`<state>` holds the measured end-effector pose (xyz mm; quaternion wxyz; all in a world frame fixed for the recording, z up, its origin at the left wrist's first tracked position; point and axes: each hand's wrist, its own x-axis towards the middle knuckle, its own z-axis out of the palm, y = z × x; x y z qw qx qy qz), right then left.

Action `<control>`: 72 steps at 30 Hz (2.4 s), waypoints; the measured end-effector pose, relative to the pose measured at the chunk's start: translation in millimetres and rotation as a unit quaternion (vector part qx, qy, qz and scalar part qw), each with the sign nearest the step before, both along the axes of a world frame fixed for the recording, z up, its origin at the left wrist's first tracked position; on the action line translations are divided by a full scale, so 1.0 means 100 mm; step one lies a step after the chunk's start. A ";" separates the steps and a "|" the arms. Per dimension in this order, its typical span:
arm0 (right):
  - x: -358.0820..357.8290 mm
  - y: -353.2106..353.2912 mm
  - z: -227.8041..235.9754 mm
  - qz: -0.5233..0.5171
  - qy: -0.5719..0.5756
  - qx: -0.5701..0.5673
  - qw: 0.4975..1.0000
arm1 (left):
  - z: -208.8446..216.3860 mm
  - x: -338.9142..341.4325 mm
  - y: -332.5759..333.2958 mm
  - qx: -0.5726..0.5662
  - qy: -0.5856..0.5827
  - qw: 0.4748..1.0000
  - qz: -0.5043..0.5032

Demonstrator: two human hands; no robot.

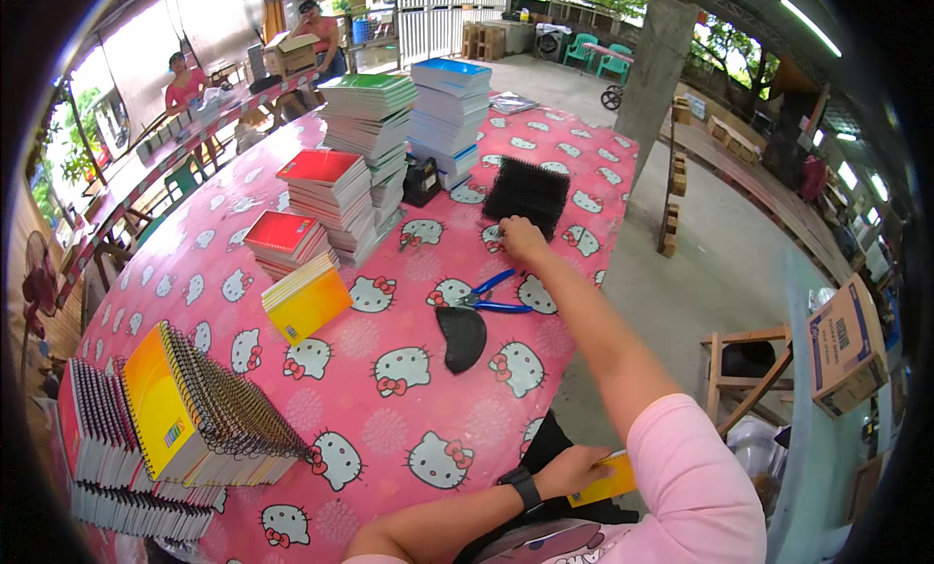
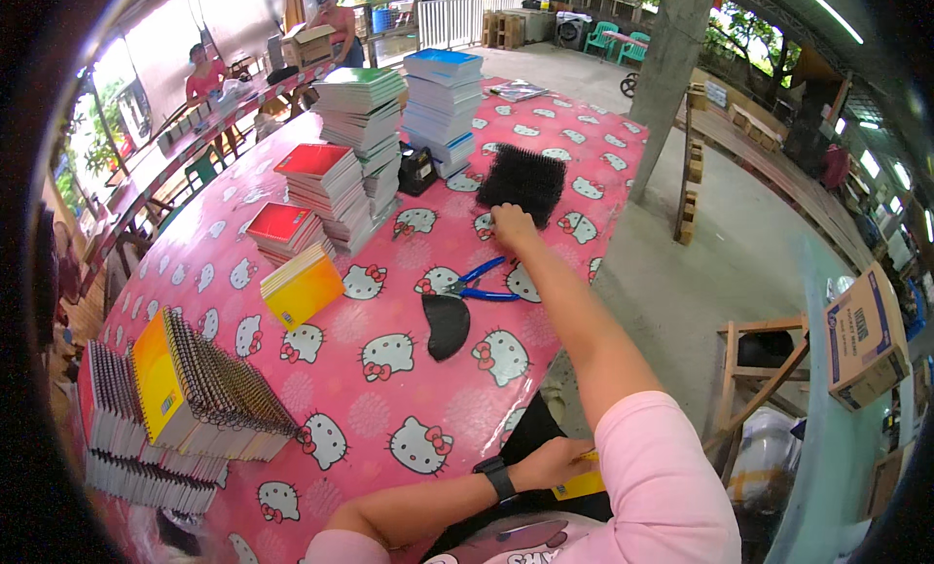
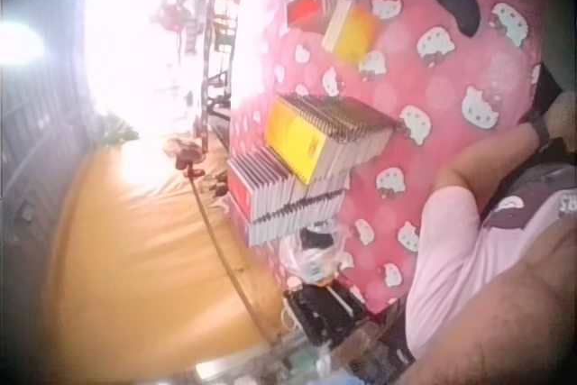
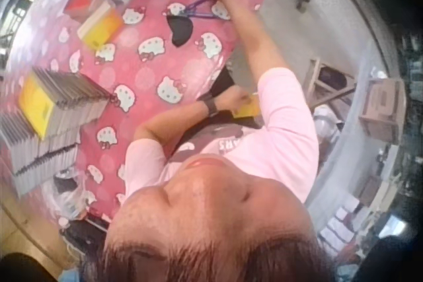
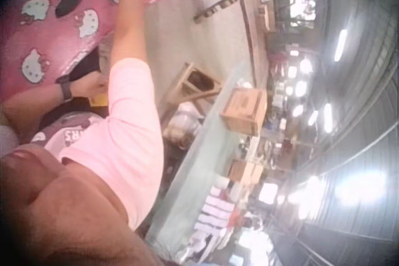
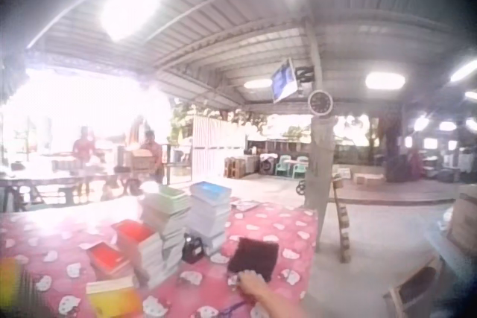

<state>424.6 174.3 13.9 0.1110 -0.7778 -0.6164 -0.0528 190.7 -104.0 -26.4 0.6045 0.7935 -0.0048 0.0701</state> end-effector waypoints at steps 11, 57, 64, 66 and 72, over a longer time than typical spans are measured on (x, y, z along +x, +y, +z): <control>-0.76 -0.97 1.22 0.228 0.361 0.077 0.901 | 1.01 -0.95 0.48 0.279 -0.012 0.948 0.155; -1.72 -2.36 0.85 0.224 0.595 -0.312 0.706 | 0.86 -1.46 0.58 0.406 -0.066 0.796 0.444; -1.43 -1.38 0.08 0.340 0.122 0.137 0.922 | 0.84 -1.44 0.56 0.447 -0.011 0.788 0.424; -1.43 -1.37 0.01 0.317 0.051 0.050 0.946 | 0.95 -1.45 0.51 0.433 -0.040 0.796 0.421; -1.45 -0.99 0.04 0.278 0.125 0.008 0.952 | 0.86 -1.57 0.53 0.449 0.041 0.811 0.373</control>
